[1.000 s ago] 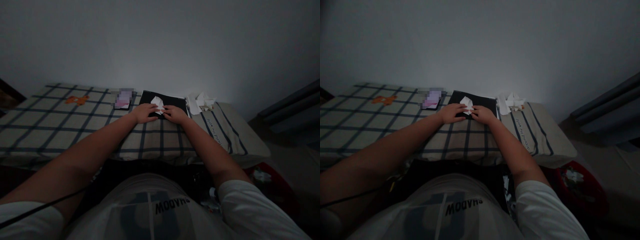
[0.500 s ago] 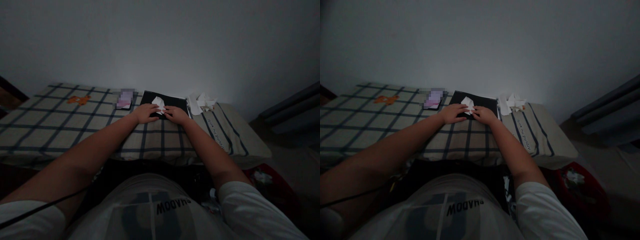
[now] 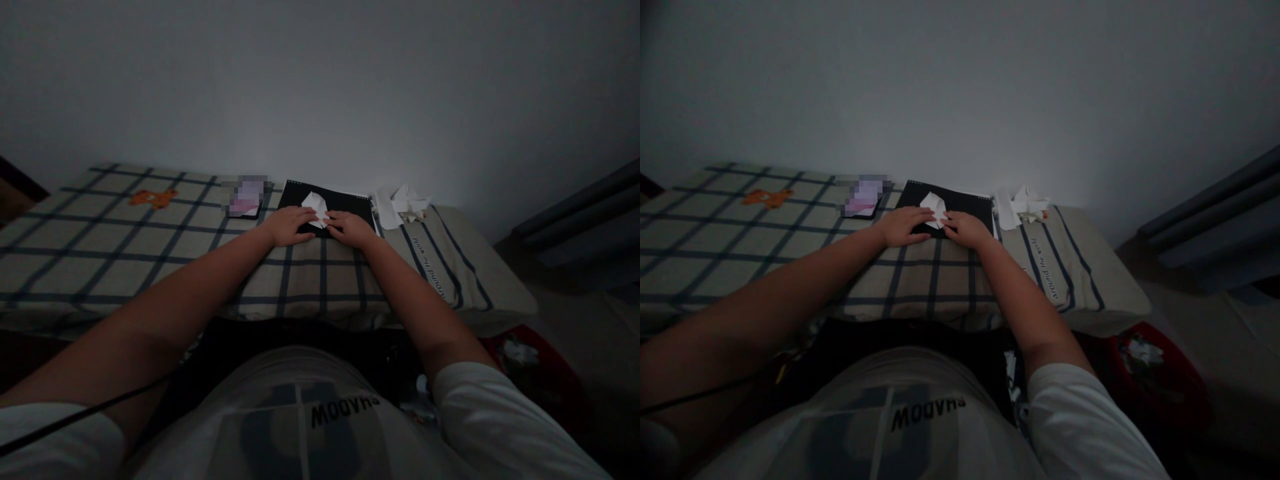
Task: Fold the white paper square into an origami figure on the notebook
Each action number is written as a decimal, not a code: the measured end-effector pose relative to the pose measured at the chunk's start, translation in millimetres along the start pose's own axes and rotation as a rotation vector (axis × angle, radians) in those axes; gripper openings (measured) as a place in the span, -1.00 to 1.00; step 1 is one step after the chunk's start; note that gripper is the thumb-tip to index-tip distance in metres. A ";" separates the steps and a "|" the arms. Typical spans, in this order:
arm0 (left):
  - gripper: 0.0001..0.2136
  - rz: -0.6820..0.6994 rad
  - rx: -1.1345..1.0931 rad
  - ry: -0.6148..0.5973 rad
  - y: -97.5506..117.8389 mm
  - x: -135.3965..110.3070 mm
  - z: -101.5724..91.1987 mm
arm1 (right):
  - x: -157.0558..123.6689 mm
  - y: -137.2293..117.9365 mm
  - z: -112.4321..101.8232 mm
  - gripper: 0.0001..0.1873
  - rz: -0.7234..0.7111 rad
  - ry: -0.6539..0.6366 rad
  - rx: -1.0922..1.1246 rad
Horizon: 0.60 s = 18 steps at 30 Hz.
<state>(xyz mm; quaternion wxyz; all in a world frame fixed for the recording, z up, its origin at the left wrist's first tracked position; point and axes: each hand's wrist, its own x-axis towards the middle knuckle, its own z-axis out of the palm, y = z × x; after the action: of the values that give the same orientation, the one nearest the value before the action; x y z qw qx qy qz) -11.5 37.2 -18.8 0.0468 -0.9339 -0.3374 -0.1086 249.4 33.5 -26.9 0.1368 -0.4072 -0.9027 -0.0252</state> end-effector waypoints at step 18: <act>-0.40 0.028 0.049 -0.032 -3.7 0.5 2.9 | 2.0 1.9 3.8 -0.55 -0.048 0.035 0.019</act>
<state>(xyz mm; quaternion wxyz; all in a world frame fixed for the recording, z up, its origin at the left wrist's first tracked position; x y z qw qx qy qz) -13.0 40.8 -21.4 0.0657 -0.9388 -0.3274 -0.0847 248.6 36.9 -30.2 0.1559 -0.3835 -0.9099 -0.0272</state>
